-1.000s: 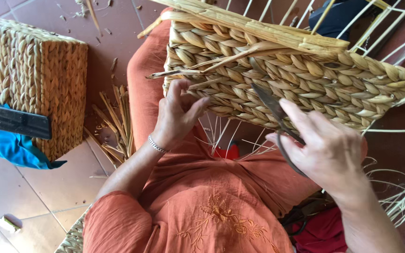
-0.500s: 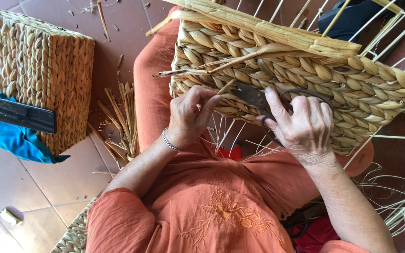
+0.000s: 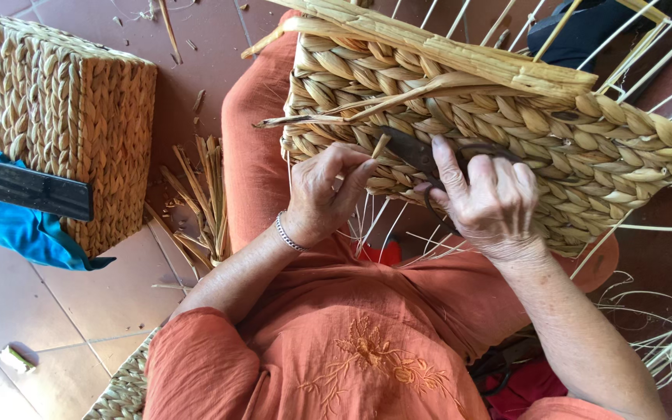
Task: The person sits on the floor weaving a water hyacinth basket on a bamboo frame. They gather and sort loose strands, trim excess material with scissors, and weave and tuck strands around the basket body and rim, working the weave with both hands.
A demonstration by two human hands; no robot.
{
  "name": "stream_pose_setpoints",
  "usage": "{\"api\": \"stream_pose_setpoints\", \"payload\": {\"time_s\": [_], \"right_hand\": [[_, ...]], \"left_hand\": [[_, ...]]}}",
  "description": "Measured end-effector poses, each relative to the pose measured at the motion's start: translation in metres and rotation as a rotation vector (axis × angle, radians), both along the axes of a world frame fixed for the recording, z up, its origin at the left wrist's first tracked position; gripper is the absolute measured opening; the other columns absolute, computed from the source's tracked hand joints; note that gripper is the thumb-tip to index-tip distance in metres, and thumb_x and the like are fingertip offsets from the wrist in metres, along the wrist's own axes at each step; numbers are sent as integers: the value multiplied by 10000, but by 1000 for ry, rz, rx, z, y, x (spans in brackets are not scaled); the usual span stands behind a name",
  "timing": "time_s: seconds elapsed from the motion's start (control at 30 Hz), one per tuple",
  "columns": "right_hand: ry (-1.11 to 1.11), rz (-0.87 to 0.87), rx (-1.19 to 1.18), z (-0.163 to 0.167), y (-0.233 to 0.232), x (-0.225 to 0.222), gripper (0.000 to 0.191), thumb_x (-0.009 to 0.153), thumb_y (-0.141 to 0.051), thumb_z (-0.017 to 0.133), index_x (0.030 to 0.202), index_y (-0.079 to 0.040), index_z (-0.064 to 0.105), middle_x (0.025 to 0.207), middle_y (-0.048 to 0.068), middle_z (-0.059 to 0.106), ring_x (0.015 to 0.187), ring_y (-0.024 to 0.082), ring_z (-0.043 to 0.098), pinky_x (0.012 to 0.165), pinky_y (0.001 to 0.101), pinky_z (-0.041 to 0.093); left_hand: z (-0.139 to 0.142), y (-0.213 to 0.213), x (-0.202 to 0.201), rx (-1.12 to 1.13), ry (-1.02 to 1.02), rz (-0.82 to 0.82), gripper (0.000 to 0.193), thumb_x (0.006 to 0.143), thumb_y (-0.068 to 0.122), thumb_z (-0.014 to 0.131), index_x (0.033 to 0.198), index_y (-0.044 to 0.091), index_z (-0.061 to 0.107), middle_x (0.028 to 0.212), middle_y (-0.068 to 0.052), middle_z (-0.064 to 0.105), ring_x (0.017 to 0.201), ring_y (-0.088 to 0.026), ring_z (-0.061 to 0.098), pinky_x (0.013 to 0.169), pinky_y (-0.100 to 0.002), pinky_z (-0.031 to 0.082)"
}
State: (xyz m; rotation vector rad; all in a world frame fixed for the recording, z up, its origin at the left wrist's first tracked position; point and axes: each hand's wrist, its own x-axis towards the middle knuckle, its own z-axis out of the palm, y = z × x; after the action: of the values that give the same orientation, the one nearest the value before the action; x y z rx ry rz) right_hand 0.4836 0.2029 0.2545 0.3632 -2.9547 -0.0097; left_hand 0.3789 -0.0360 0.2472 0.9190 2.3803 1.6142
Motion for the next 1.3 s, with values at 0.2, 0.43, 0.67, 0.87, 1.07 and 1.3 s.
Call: {"api": "stream_pose_setpoints", "payload": {"time_s": [0.2, 0.43, 0.67, 0.87, 1.07, 1.3], "right_hand": [[47, 61, 18, -1, 7, -8, 589, 1049, -526, 652, 1418, -69, 688, 663, 9, 459, 535, 169, 501, 543, 364, 392], [-65, -64, -245, 22, 1, -1, 660, 958, -583, 683, 1357, -58, 672, 715, 27, 535, 571, 185, 518, 557, 373, 455], [-342, -42, -999, 9, -40, 12, 671, 1021, -471, 644, 1499, -24, 496, 751, -60, 543, 608, 46, 515, 505, 243, 455], [-783, -197, -1471, -5, -93, 2, 893, 956, -650, 532, 1579, -19, 421, 800, -31, 517, 647, 54, 484, 542, 237, 424], [-795, -206, -1467, 9, -122, -24, 952, 962, -761, 390, 1569, -28, 428, 803, -37, 525, 645, 27, 472, 605, 202, 445], [-696, -172, -1449, 9, -142, -31, 746, 1069, -561, 386, 1554, 5, 405, 649, -73, 417, 560, 15, 423, 516, 203, 359]], "left_hand": [[-6, -11, 0, 40, -41, -23, 126, 1010, 22, 696, 1011, 36, 571, 904, -70, 701, 707, -132, 685, 596, -258, 547], [18, -70, -35, -184, 193, 117, 299, 816, -10, 608, 1106, 63, 598, 1089, -118, 625, 1018, -237, 596, 853, -391, 562], [12, -73, -64, -317, 260, 129, 202, 928, 118, 787, 1114, 93, 716, 1074, -51, 658, 1016, -253, 559, 838, -428, 469], [-10, -89, -56, -43, -242, 183, 142, 958, 143, 785, 905, 59, 683, 827, -9, 648, 748, -95, 584, 701, -232, 488], [-12, -104, -49, 108, -634, 81, 162, 1024, 177, 708, 953, 34, 682, 851, 67, 609, 790, -16, 506, 703, -200, 444], [-14, -106, -47, 252, -730, 42, 142, 1044, 163, 676, 987, 35, 658, 906, 52, 615, 835, -21, 533, 739, -190, 461]]}}
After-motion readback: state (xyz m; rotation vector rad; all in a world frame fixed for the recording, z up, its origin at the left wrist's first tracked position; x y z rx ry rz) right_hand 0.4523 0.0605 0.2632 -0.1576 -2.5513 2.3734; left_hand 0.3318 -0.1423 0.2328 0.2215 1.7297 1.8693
